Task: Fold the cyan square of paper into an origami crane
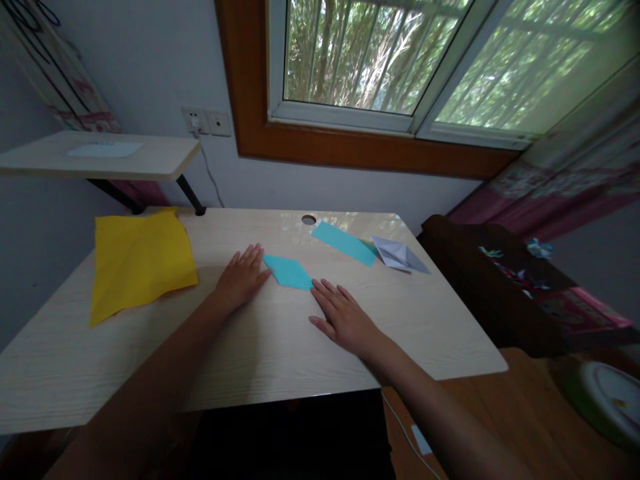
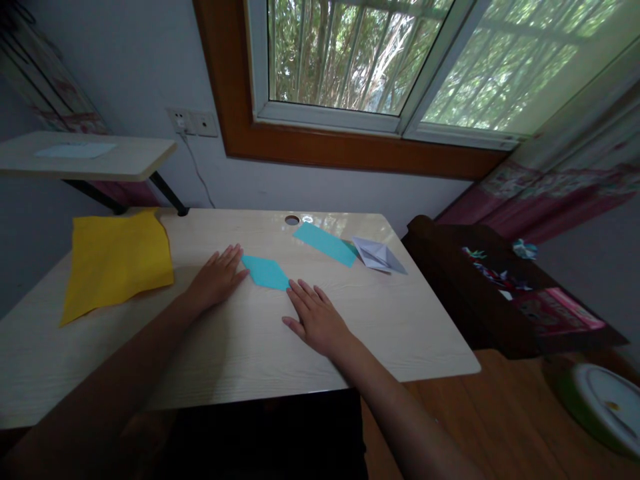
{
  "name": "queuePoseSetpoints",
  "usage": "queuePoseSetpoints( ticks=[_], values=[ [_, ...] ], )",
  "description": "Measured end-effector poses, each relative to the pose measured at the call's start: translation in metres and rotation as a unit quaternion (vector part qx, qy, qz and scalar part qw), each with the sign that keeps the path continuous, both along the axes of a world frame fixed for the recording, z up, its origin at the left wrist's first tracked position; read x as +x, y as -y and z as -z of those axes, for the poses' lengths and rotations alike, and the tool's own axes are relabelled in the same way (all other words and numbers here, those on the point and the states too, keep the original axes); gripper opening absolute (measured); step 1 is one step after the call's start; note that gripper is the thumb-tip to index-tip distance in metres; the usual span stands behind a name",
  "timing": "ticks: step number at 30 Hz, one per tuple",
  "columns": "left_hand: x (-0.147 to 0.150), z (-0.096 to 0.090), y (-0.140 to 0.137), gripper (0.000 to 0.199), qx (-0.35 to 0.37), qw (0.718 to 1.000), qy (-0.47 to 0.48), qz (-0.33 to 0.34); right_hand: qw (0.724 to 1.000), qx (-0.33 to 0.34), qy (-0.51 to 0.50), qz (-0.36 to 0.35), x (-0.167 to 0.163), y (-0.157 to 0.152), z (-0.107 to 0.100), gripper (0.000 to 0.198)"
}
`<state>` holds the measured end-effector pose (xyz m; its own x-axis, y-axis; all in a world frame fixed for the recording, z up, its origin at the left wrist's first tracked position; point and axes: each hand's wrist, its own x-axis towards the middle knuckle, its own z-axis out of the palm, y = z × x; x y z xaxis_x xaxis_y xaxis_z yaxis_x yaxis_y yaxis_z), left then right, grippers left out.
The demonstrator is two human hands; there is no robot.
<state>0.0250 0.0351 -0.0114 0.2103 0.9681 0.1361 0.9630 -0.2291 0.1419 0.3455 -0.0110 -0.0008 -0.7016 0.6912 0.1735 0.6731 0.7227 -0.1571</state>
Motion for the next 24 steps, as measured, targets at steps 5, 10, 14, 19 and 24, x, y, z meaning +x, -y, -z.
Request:
queuePoseSetpoints(
  ticks=[5, 10, 14, 19, 24],
  values=[
    [-0.011, 0.003, -0.01, 0.068, 0.018, 1.0, 0.008, -0.009, 0.999, -0.004, -0.032, 0.009, -0.003, -0.004, -0.005, 0.057],
    [-0.016, 0.004, -0.017, 0.06, 0.042, 0.999, 0.026, 0.0, 0.996, 0.0, -0.085, 0.035, -0.024, -0.02, -0.012, 0.059],
    [-0.022, 0.007, -0.021, 0.059, 0.061, 0.996, 0.07, 0.0, 0.995, 0.019, -0.091, 0.03, -0.052, -0.04, -0.009, 0.068],
    [-0.034, 0.012, -0.03, 0.055, 0.1, 0.977, 0.186, -0.039, 0.996, 0.041, -0.077, 0.024, -0.082, -0.063, -0.002, 0.06],
    [-0.044, 0.009, -0.04, 0.046, 0.136, 0.955, 0.254, -0.074, 0.993, 0.046, -0.1, 0.045, -0.099, -0.084, -0.001, 0.047]
  ],
)
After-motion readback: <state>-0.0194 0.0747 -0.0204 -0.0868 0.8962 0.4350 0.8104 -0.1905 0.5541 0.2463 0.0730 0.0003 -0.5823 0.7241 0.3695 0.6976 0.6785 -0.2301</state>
